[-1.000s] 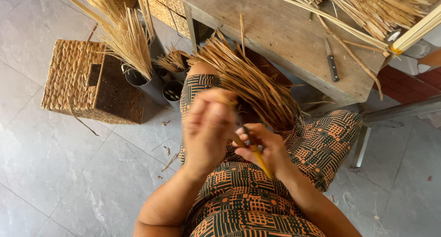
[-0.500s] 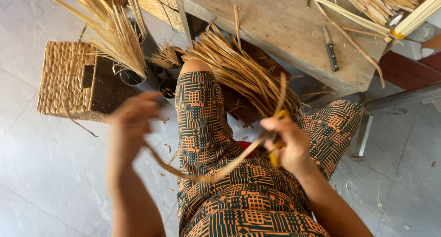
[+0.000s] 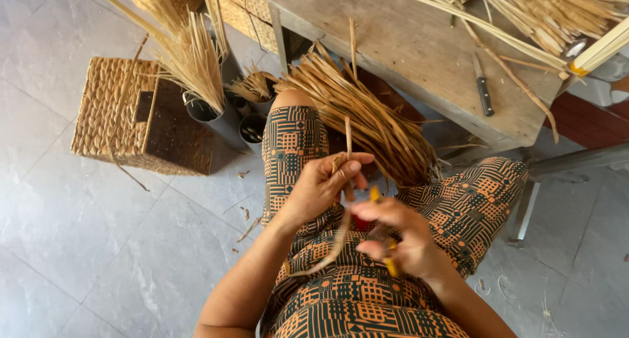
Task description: The person sits on a chair with a woven water-hyacinth basket on their lap and uses scissors to trim protruding straw ends from the basket's rim and corners, pulling loose fibers out by hand. They then pick up bundles of dried straw, trim the ends of the bundles with scissors, and cut individual straw strips on the workbench.
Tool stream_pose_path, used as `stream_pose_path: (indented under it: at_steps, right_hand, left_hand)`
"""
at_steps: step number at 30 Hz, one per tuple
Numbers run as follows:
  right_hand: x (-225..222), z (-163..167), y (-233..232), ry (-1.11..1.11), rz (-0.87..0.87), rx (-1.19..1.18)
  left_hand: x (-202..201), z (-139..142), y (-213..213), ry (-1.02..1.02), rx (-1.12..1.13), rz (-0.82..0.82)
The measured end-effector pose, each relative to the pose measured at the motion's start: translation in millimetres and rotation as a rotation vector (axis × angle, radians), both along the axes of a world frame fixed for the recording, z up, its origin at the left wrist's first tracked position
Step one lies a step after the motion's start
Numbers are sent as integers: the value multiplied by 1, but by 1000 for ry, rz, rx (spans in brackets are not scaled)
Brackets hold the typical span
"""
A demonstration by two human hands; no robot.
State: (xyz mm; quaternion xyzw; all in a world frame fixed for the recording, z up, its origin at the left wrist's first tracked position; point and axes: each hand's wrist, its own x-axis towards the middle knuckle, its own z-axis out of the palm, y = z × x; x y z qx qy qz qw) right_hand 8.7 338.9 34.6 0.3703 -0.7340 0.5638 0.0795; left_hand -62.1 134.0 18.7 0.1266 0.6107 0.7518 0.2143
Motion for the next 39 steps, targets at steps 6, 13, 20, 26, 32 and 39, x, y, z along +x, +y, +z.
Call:
stream_pose_path:
  at_steps: [6,13,20,26,32,39]
  right_hand:
    - [-1,-13,39,-417,-358,122]
    - [-2,-35,40,-1067,-355,-221]
    - [5,-40,36,-845,-428,-119]
    - [0,-34,8,-619,-383,-207]
    - [-14,-25,-33,-496,-252,-300]
    - [-30,-21,-59,-617,-89,-544]
  left_hand:
    - [9,21,-15,212,-208,29]
    - [20,37,-16,290,-425,-111]
    - [11,32,-33,542,-567,18]
    - [3,57,-35,898,-641,285]
    - [12,74,-27,605,-327,98]
    - [14,67,-18,541,79,328]
